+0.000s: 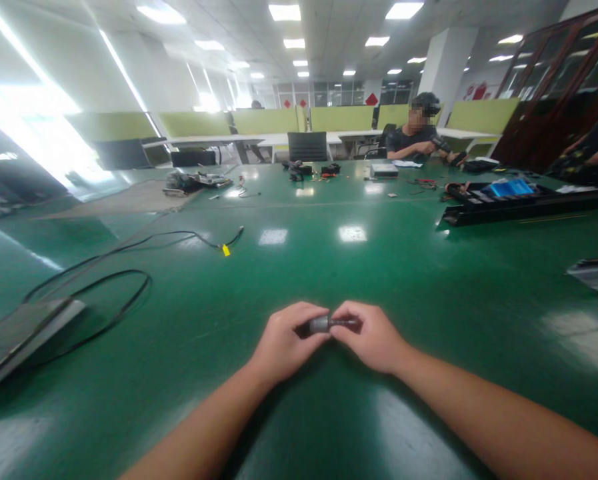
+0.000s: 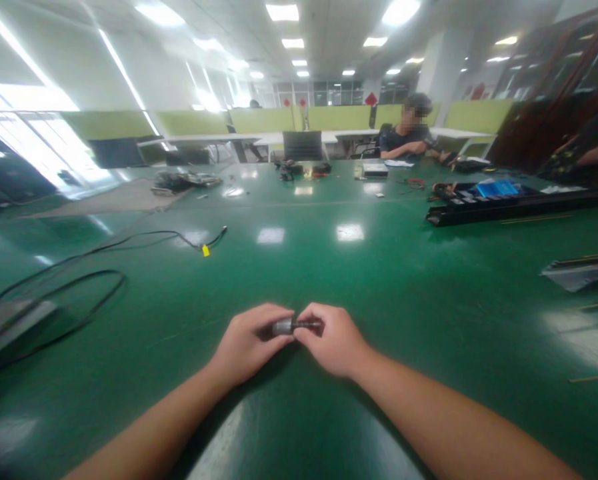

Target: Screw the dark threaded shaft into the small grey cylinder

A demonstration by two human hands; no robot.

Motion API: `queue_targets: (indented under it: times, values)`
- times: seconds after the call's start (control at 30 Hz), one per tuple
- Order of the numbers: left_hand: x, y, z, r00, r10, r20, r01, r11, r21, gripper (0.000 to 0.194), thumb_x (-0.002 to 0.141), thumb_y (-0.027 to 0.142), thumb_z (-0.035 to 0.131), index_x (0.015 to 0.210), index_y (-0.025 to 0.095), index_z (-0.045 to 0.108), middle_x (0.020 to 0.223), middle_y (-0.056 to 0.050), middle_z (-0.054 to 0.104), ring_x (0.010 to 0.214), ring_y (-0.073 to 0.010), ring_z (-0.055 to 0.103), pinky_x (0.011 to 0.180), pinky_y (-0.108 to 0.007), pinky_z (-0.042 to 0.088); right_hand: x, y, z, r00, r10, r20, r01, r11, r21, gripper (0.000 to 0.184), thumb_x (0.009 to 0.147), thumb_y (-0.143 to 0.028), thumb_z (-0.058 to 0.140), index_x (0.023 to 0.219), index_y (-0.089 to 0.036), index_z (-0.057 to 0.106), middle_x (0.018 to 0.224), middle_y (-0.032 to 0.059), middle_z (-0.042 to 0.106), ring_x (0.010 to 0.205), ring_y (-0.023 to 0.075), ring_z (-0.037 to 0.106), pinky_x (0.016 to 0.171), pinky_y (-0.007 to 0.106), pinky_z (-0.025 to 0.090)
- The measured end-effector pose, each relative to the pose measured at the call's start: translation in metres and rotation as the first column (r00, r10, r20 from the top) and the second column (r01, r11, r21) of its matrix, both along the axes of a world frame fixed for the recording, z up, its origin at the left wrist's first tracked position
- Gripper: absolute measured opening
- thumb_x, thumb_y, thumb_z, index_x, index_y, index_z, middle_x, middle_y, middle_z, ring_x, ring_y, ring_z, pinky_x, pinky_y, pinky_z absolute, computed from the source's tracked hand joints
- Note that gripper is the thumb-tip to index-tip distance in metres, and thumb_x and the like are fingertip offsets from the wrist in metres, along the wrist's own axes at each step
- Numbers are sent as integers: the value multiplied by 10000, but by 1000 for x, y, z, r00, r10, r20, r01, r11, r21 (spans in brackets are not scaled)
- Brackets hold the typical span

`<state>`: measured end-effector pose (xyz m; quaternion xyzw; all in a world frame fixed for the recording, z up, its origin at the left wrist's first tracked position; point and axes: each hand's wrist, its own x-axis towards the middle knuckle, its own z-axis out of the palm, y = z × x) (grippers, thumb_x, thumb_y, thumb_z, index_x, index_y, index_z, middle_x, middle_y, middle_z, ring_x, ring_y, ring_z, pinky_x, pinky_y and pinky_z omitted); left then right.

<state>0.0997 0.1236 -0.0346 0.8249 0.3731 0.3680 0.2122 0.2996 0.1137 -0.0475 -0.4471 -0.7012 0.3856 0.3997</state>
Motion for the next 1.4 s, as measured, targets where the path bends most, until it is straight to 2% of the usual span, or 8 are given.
queue_targets:
  times: [0.47, 1.4]
  values:
    - [-1, -1, 1, 1000, 23, -3, -23, 999, 41, 223, 819, 307, 727, 1017, 205, 721, 967, -68, 736, 872, -196, 685, 802, -302, 538, 1, 0, -1, 1000, -1, -4, 1, 1000, -6, 51, 824, -201, 655, 850, -187, 697, 820, 10, 714, 779, 175, 649, 731, 269, 479]
    - [-1, -2, 2, 999, 36, 14, -37, 999, 20, 222, 808, 295, 741, 1011, 208, 723, 969, -55, 737, 875, -187, 681, 810, -294, 529, 1, -1, 1, 1000, -9, 14, 9, 1000, 12, 52, 828, -219, 657, 852, -189, 692, 796, 5, 705, 731, 163, 635, 677, 253, 463]
